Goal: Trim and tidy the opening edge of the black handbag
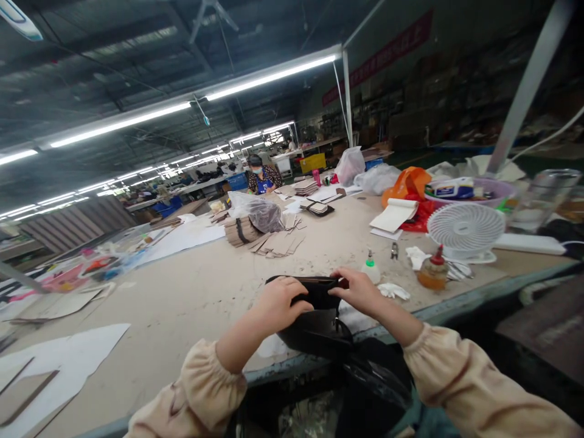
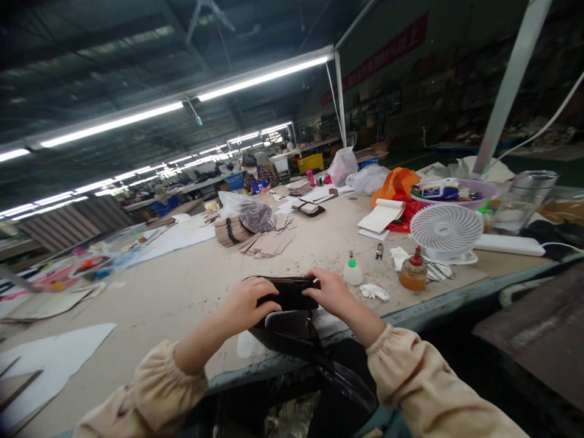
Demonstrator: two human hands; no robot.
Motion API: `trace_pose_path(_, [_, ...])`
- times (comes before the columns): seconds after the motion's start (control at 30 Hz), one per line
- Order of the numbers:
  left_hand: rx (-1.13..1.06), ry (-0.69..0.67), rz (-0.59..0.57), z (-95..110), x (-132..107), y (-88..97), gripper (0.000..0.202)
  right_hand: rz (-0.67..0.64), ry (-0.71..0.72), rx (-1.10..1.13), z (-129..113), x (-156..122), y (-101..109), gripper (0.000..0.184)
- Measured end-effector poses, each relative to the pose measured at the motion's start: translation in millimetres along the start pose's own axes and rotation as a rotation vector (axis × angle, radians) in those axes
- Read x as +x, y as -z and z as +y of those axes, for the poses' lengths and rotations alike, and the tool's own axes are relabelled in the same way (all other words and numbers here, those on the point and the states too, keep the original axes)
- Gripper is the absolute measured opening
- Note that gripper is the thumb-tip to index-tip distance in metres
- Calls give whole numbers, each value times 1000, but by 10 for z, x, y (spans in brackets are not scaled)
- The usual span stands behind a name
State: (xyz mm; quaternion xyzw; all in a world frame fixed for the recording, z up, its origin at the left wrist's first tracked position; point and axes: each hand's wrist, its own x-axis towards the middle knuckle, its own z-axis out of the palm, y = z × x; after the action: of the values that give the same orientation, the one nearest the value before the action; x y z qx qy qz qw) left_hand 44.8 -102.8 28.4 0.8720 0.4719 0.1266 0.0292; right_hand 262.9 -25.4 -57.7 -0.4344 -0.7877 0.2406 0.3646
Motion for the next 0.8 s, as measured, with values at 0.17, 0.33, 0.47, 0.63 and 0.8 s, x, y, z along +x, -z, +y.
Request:
trace_pose_path(0.17, [210,-15,50,-90,284,-188,24,26,64,-25,2,41,-66,28])
trace_pose_path(0.33, [239,9,62,-151,442,-301,21,47,81,-62,63,91,-83,21])
trace_pose_path(0.47, [217,-1,76,-246,498,-351,17,49,86,-100,85,134,-84,16])
trace_pose_path(0.63, [-1,-1,126,-341,522,-421,12,39,95,-98,65,174,-76,9])
trace_pose_path(0.8, [-110,42,84,-351,571,-426,15,24,107,-89,61,189,-73,8])
